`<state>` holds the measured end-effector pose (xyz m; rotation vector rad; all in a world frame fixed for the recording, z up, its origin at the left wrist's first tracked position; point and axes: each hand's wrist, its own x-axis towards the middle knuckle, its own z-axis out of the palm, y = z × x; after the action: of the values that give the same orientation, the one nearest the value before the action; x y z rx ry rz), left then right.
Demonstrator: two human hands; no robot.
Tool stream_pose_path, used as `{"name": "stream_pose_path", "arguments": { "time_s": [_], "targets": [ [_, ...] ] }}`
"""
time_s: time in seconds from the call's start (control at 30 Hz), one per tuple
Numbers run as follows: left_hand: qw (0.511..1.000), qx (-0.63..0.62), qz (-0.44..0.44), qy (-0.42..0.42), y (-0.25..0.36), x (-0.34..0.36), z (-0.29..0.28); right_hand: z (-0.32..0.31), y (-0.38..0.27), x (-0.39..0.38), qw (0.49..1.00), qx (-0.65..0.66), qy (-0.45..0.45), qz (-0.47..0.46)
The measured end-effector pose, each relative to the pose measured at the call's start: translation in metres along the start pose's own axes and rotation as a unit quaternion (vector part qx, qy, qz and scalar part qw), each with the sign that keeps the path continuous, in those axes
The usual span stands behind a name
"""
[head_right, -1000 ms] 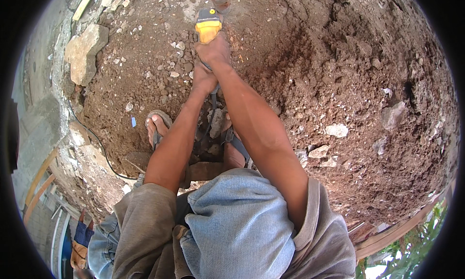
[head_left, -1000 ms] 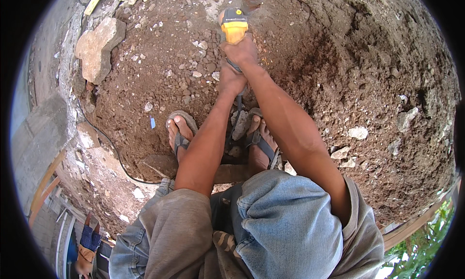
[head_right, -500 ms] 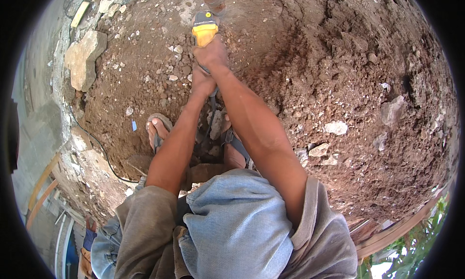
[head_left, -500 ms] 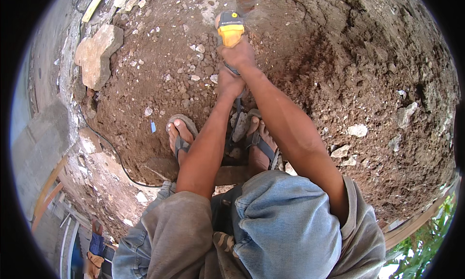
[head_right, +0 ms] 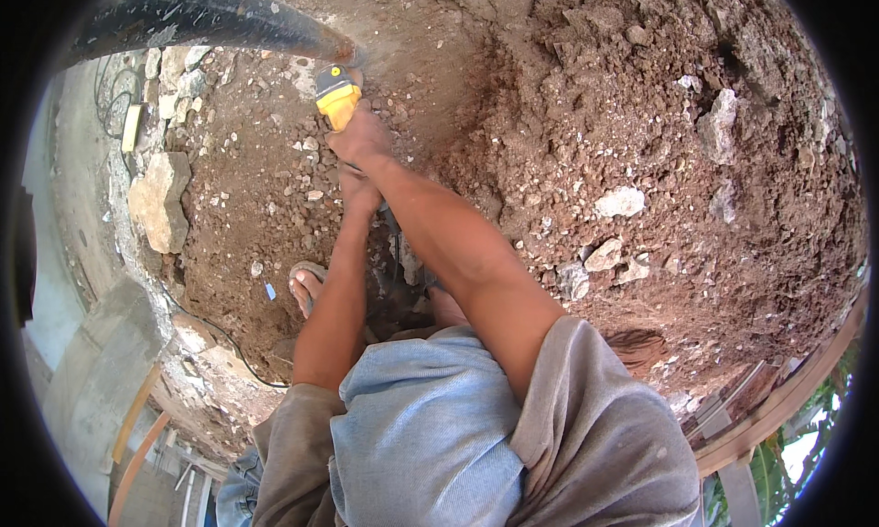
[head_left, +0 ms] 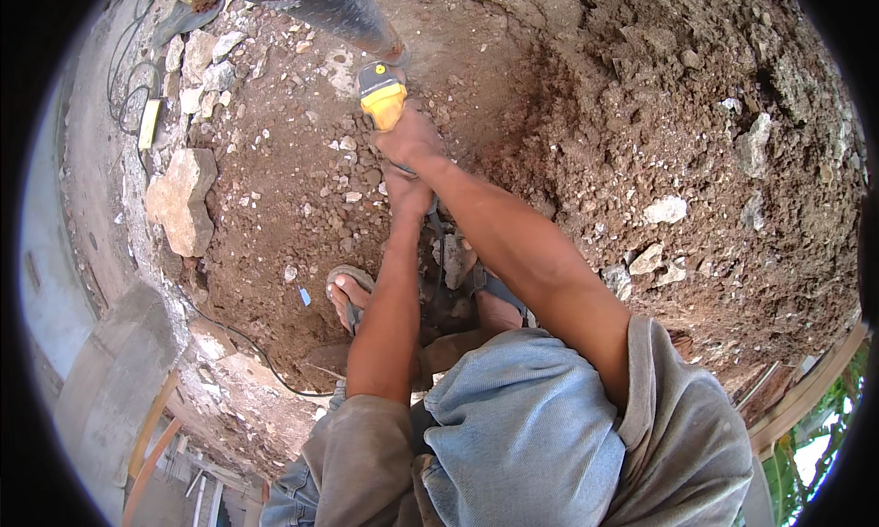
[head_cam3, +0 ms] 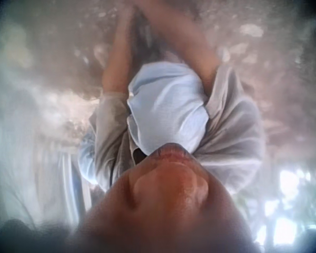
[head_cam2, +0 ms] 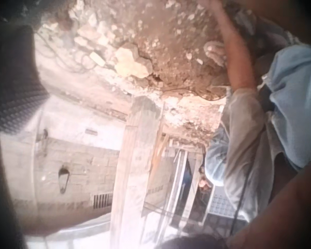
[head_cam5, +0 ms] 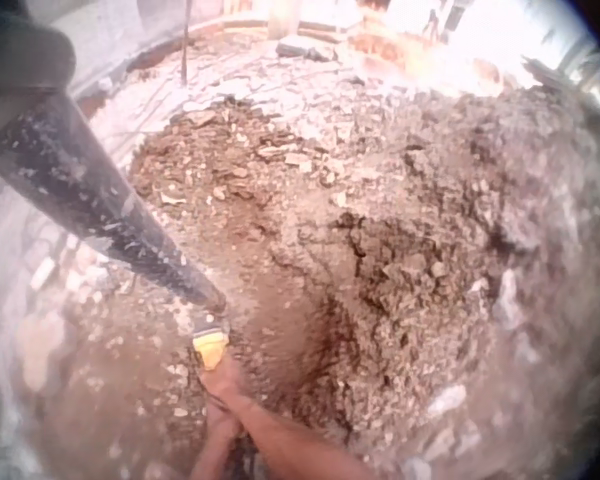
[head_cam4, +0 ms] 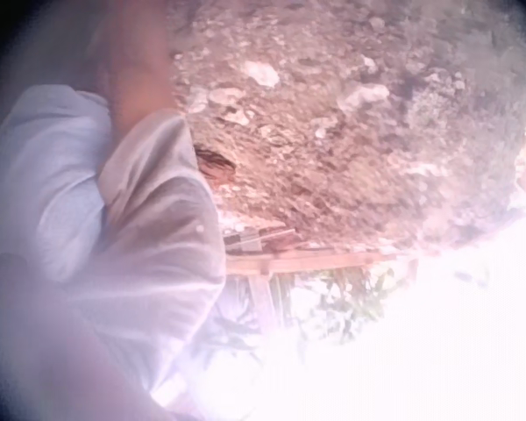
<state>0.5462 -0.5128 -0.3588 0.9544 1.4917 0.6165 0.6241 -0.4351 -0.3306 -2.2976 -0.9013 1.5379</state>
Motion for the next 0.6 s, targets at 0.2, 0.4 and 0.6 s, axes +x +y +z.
{"name": "stream_pose_path", "arguments": {
  "time_s": [0.2,0.4,0.6],
  "targets": [
    [1.0,0.003,0.003,0.018,-0.001,-0.001,0.004,0.0,0.003,0.003,1.0,-0.006,-0.008,-0.001],
    [1.0,0.012,-0.011,0.027,-0.028,0.009,-0.01,0.005,-0.007,-0.004,1.0,-0.005,-0.023,0.0],
    [1.0,-0.012,0.003,-0.012,-0.005,0.001,-0.007,0.006,0.001,0.002,1.0,0.004,-0.014,-0.019]
  ]
}}
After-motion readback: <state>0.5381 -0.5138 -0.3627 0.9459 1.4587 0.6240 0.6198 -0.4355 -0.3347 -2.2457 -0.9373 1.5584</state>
